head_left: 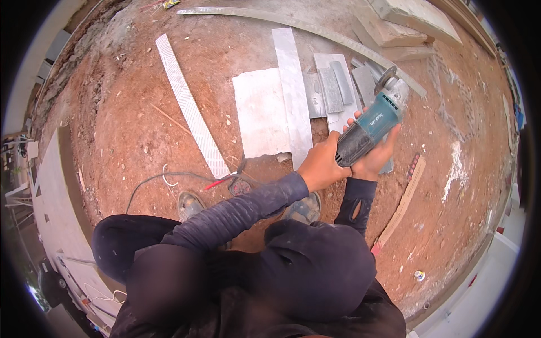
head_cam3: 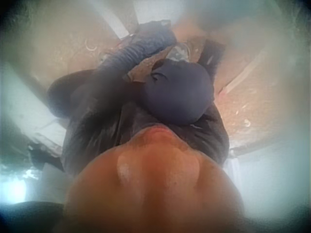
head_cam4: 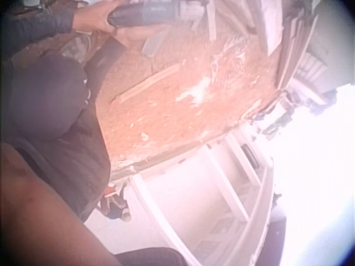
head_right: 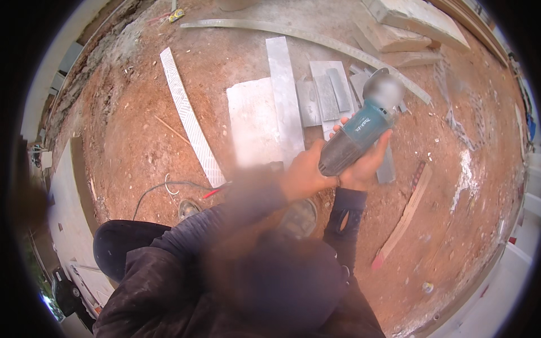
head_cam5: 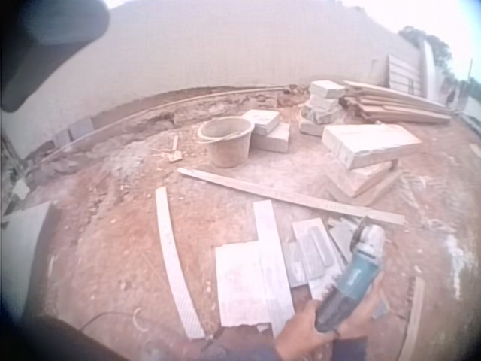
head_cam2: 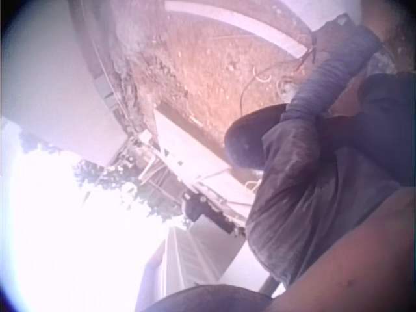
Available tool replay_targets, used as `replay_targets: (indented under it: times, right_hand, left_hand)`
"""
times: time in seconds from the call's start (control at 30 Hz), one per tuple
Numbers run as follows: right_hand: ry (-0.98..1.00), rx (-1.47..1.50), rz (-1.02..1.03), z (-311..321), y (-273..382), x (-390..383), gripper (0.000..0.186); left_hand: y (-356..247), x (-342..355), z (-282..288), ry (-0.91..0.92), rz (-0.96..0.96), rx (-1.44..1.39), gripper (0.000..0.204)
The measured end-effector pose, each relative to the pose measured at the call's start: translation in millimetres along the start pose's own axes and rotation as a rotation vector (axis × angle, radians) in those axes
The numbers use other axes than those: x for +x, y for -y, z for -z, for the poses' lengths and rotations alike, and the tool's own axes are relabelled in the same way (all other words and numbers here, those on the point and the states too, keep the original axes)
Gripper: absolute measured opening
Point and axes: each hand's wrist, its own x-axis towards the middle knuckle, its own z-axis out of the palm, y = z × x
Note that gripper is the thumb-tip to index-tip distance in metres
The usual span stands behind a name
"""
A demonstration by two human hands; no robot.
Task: The person marks a white rectangular tile with a red marker and then uses an angle grinder to cut it. The person holds the tile steady with one hand while operating the power tool with the other, creating a straight cut along the marked line.
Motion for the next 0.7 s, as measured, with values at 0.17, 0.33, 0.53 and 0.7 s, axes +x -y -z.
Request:
replay_targets:
  times: [0.17,0.33,0.53,0.7]
  right_hand:
    - [0.134,0.115,-0.074,9.6,1.5,-1.1,0.090]
    - [-0.006,0.069,-0.027,-0.2,-4.4,-5.7,0.089]
    - [0.064,0.145,-0.069,26.2,-8.3,1.4,0.092]
    - [0.034,0.114,-0.108,27.6,-10.5,-0.3,0.094]
  left_hand:
    - [-0.1,-1.3,0.0,-0.043,-0.018,0.067,0.062]
    - [-2.4,-6.8,-1.1,-0.040,-0.017,0.119,0.055]
    - [-7.5,-11.4,-13.8,-0.086,-0.033,0.206,0.056]
    - [0.4,-11.1,-23.5,-0.130,-0.035,0.218,0.058]
